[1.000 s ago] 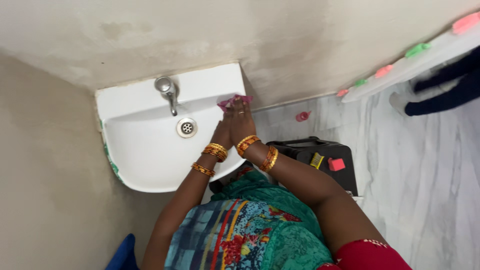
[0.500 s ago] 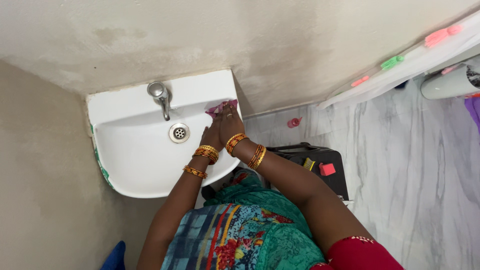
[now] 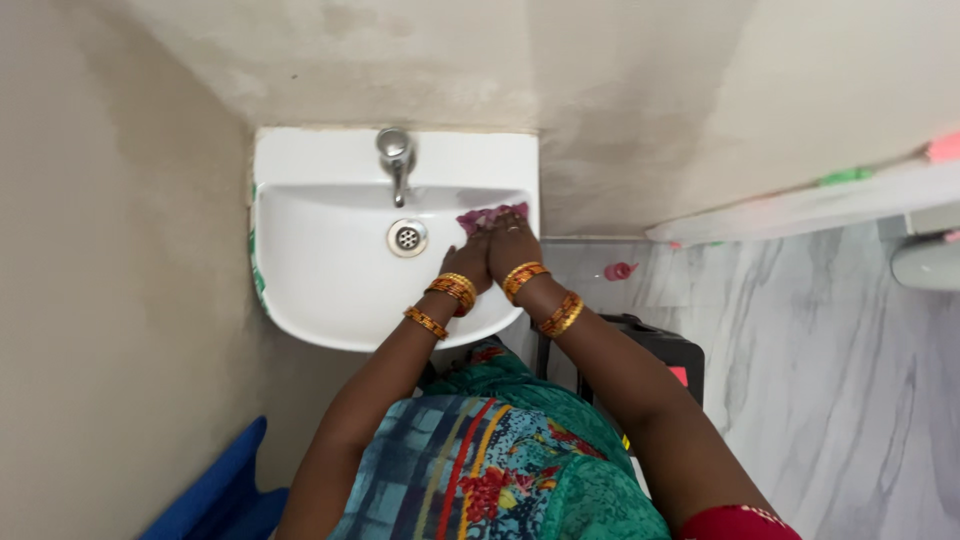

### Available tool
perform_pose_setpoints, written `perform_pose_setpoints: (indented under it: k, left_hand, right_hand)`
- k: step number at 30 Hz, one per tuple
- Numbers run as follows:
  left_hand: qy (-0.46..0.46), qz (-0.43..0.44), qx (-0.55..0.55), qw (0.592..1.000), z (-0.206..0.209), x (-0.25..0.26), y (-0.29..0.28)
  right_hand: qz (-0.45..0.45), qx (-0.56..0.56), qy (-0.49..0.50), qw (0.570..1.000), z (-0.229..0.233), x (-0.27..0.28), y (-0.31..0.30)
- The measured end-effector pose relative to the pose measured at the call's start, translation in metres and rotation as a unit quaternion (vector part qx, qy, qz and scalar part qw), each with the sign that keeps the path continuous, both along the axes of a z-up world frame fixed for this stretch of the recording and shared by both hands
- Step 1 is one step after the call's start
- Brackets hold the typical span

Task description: The person scrubs a white wall-mounted sink using a purple cloth. They wipe the basin, the faucet, and the surrounding edges repeatedly. The person rinses the cloth under the running tap multiple times to clean it before continuing to wipe the sink surfaces.

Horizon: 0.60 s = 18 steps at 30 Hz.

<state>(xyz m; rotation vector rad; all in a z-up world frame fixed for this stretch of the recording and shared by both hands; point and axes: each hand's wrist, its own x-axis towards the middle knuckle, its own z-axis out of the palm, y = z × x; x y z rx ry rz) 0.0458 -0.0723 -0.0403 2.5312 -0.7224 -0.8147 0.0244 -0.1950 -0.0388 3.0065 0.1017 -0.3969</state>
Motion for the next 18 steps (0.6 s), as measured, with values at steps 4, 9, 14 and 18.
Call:
perform_pose_setpoints:
  k: [4,9,14,18]
  left_hand:
    - [0.023,0.0,0.009,1.0,-0.007,-0.007,0.003]
    - [0.013,-0.018,0.004,1.0,-0.017,-0.014,0.007]
    - [-0.007,-0.048,-0.008,0.999,-0.019,-0.025,0.015]
    - [0.019,-0.065,0.012,0.998,-0.008,-0.033,0.02]
  right_hand:
    - [-0.011,0.072,-0.014,0.997,0.003,-0.015,-0.003]
    - [0.039,0.029,-0.001,0.999,0.004,-0.03,-0.001]
    - [0.095,-0.032,-0.004,0.995,0.009,-0.048,0.003]
    - [0.101,-0.034,0.016,0.994,0.022,-0.063,0.007]
